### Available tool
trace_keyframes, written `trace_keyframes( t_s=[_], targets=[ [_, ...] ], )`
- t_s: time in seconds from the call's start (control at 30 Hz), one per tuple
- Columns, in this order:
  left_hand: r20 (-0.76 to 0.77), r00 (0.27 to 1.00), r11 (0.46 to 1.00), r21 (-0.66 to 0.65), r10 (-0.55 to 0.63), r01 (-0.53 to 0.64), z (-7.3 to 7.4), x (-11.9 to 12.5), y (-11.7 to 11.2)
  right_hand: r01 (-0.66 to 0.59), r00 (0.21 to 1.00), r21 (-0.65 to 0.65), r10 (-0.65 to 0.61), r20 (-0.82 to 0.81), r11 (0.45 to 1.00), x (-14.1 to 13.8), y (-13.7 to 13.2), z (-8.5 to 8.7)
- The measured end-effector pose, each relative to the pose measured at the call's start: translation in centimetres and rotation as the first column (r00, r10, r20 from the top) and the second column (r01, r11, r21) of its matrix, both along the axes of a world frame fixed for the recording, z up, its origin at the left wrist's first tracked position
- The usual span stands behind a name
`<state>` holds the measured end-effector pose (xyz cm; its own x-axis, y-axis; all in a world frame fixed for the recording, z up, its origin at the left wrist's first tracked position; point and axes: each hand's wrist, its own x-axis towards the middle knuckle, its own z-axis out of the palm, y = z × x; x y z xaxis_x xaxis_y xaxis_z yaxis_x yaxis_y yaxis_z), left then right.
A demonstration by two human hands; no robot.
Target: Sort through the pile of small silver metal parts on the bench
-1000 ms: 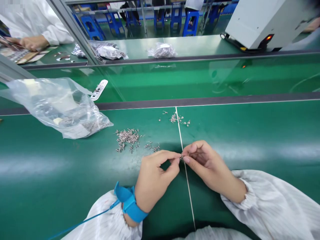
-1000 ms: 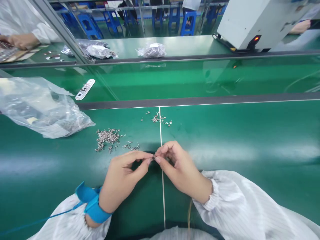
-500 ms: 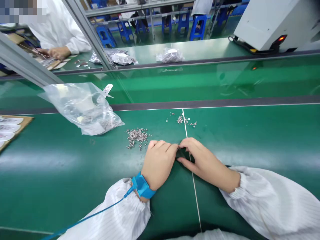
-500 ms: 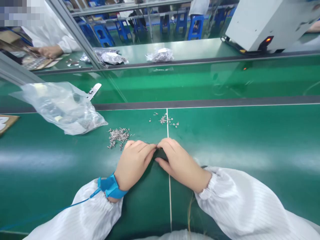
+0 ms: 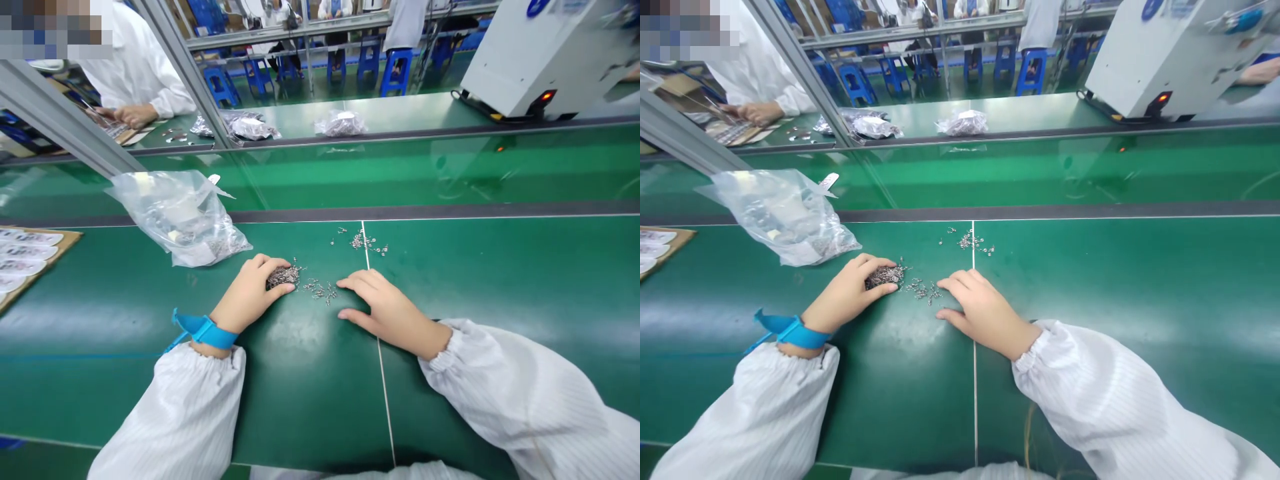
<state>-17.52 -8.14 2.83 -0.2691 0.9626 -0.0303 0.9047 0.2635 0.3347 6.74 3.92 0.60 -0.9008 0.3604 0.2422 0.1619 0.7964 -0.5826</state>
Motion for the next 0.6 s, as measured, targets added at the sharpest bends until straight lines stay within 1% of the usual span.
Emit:
trace_keyframes(
  t_s=[0.07,0.17,0.23,0.33,0.43,0.53,0.6],
  targets=[
    [0.051,0.998,0.999,-0.007,-0.041,0.041,0.2,0.2,0.2,-0.017,1.0,0.006,0.017,0.012,1.0,-0.2,-0.2,0.0],
    [0.03,0.998,0.998,-0.02,-0.063,0.063,0.6,0.7,0.1,-0.014,1.0,-0.017,0.014,0.002,1.0,-0.2,-0.2,-0.2],
    [0.02,0.998,0.998,-0.013,-0.057,0.057,0.9,0.6,-0.3,-0.013,1.0,-0.03,0.013,-0.003,0.999,0.0,-0.2,-0.2],
    [0.047,0.999,1.0,0.003,-0.022,0.022,1.3,0.2,-1.3,0.001,1.0,-0.035,-0.001,0.021,0.999,0.4,-0.3,-0.2],
    [0.09,0.996,0.999,-0.032,-0.008,0.01,1.5,0.2,-2.2,0.055,0.998,-0.023,-0.054,0.033,0.998,0.6,0.0,-0.1],
    [0.113,0.992,0.993,-0.098,-0.056,0.067,1.6,0.7,-2.6,0.169,0.985,0.017,-0.169,-0.023,0.985,-0.3,1.0,-0.3],
    [0.109,0.989,0.985,-0.124,-0.103,0.117,1.6,1.1,-2.7,0.205,0.978,0.051,-0.203,-0.039,0.977,-1.3,1.7,-0.5]
  ],
)
